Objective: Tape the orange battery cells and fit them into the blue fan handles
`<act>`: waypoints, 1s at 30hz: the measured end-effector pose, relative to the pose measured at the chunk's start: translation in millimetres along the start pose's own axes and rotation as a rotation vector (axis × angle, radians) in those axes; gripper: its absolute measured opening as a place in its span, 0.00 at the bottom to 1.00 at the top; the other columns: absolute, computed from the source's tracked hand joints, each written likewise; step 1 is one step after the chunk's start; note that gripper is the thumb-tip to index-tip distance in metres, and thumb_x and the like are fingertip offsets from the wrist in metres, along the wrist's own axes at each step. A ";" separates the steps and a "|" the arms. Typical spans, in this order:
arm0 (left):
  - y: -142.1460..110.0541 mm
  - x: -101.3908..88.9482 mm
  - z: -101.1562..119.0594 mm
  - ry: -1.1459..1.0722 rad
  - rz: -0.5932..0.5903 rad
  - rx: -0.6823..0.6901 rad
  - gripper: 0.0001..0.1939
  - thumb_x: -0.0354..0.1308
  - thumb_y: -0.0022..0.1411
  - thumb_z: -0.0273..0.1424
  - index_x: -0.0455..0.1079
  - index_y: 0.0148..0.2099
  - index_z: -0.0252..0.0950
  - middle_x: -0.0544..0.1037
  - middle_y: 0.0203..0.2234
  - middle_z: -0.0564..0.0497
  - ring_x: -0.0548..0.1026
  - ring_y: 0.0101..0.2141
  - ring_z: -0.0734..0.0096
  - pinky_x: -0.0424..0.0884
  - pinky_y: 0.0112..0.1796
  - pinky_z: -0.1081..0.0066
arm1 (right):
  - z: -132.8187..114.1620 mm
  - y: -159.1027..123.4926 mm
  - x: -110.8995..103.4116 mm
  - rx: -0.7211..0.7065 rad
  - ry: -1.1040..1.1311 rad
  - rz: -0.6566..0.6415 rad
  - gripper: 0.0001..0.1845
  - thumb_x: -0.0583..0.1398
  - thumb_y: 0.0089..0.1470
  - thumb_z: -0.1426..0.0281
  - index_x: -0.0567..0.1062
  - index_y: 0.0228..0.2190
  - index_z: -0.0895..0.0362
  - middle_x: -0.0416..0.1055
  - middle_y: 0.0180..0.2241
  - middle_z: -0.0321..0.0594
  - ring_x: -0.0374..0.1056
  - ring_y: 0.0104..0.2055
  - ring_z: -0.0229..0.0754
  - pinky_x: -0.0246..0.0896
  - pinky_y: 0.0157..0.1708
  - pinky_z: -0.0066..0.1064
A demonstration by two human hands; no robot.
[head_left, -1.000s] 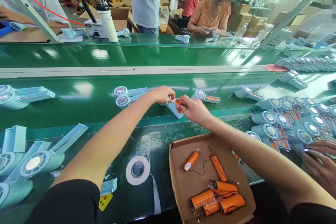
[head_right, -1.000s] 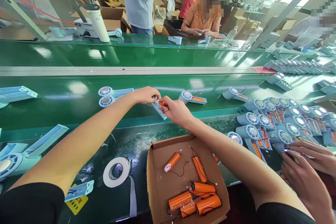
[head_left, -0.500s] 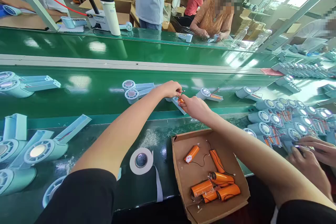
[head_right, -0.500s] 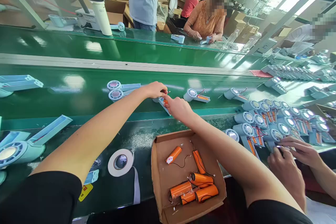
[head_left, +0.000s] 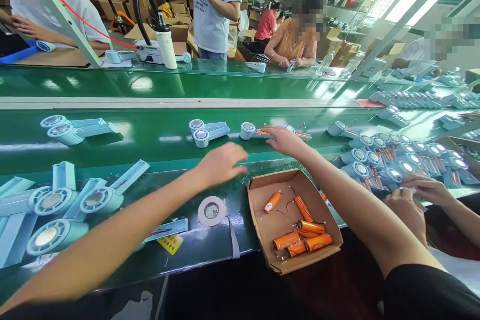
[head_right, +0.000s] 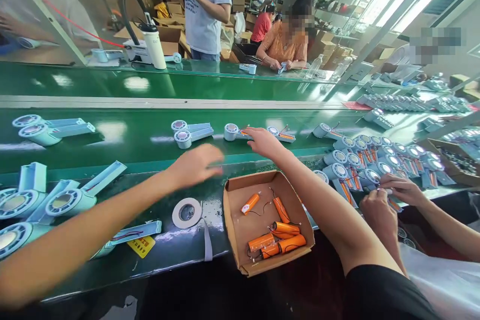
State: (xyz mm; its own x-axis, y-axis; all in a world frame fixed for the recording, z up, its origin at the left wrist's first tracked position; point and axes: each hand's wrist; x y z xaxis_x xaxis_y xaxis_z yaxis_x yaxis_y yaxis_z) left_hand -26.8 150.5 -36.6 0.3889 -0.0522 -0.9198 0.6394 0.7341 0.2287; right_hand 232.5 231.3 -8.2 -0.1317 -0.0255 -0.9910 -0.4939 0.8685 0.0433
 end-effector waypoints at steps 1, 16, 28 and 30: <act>-38.9 0.9 7.5 0.004 -0.034 0.068 0.13 0.64 0.69 0.38 0.78 0.53 0.40 0.83 0.51 0.46 0.79 0.54 0.60 0.76 0.56 0.61 | -1.5 -17.4 -2.9 -0.015 0.097 0.082 0.25 0.60 0.63 0.75 0.78 0.60 0.55 0.76 0.63 0.49 0.72 0.65 0.52 0.65 0.66 0.49; -149.0 4.1 89.6 0.199 0.309 0.055 0.14 0.55 0.70 0.22 0.71 0.56 0.36 0.81 0.48 0.43 0.74 0.61 0.49 0.75 0.61 0.44 | -132.3 -178.8 9.5 -0.068 1.039 -0.312 0.23 0.66 0.62 0.49 0.83 0.36 0.58 0.74 0.21 0.34 0.66 0.22 0.35 0.58 0.22 0.25; -162.0 11.3 89.1 0.175 0.437 0.085 0.16 0.60 0.66 0.18 0.71 0.55 0.35 0.81 0.43 0.43 0.76 0.58 0.46 0.81 0.57 0.45 | -66.3 -162.6 21.4 -0.237 0.250 -0.128 0.15 0.67 0.62 0.70 0.83 0.50 0.55 0.83 0.49 0.49 0.77 0.50 0.51 0.70 0.53 0.41; -157.7 16.0 96.0 0.152 0.405 0.092 0.18 0.59 0.66 0.18 0.73 0.56 0.35 0.81 0.44 0.44 0.77 0.58 0.47 0.80 0.58 0.45 | -51.7 -148.1 32.3 -0.265 0.152 -0.182 0.13 0.68 0.59 0.74 0.84 0.46 0.55 0.83 0.50 0.49 0.75 0.54 0.53 0.68 0.58 0.46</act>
State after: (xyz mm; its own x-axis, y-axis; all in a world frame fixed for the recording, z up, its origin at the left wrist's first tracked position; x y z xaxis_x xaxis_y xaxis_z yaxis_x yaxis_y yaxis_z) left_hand -57.7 -31.2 -56.9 0.5230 0.3325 -0.7848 0.5144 0.6111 0.6016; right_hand 256.9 76.3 -40.1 -0.1375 -0.2592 -0.9560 -0.7244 0.6846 -0.0814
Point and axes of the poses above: each hand's wrist, its own y-axis towards the middle knuckle, its own x-axis out of the palm, z = x × y
